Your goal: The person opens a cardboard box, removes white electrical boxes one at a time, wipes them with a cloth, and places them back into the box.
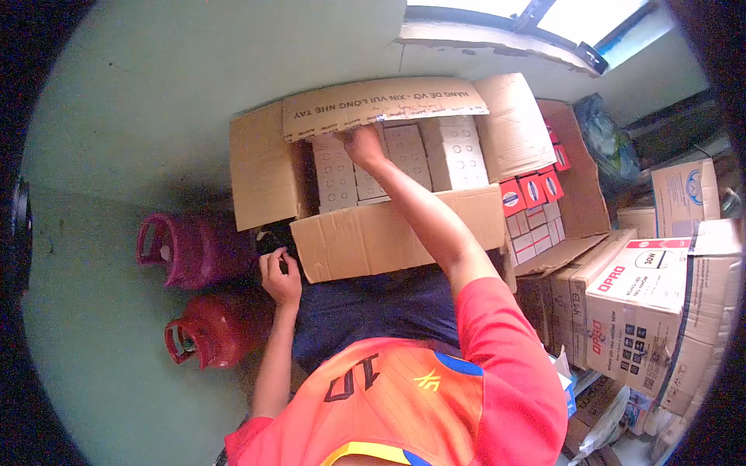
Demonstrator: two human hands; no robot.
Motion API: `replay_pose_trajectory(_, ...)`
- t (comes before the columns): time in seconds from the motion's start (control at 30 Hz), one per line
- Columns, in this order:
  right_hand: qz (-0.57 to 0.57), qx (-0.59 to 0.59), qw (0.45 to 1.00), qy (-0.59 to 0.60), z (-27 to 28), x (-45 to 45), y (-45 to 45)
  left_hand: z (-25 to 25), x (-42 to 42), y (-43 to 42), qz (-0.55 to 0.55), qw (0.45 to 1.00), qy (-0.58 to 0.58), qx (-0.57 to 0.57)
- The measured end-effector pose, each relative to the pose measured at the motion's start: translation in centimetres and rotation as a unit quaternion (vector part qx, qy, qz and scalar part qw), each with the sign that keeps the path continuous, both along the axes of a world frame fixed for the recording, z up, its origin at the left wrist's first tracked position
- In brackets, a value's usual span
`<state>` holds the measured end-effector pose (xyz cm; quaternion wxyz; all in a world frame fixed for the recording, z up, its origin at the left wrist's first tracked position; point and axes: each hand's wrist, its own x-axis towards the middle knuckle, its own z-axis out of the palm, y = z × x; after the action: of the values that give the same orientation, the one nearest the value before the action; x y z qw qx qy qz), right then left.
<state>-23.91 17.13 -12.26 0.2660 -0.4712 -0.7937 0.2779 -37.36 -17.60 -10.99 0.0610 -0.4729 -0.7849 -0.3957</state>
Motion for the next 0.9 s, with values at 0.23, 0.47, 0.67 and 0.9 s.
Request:
replay_pose_trajectory(0.23,-0.019,-0.015,1.0,-0.01,7.5,7.1,-7.4,3.6,-1.1,-0.6,0.013,0.971,-0.235,0.041)
replay_pose_trajectory(0.47,-0.132,0.041,0.985,0.1,12.9,13.3,-15.7,12.4,2.6,-1.8,-0.025,0.793,-0.579,0.187)
replay_pose_trajectory(0.67,-0.184,-0.051,0.921,0.339,14.2,14.4,-23.6,16.0,9.2,0.2,-0.19,0.75,-0.633,0.019)
replay_pose_trajectory(0.9,-0.168,-0.145,0.847,0.482,13.6,15.7,-27.1,17.3,12.0,2.0,-0.264,0.874,-0.404,-0.051)
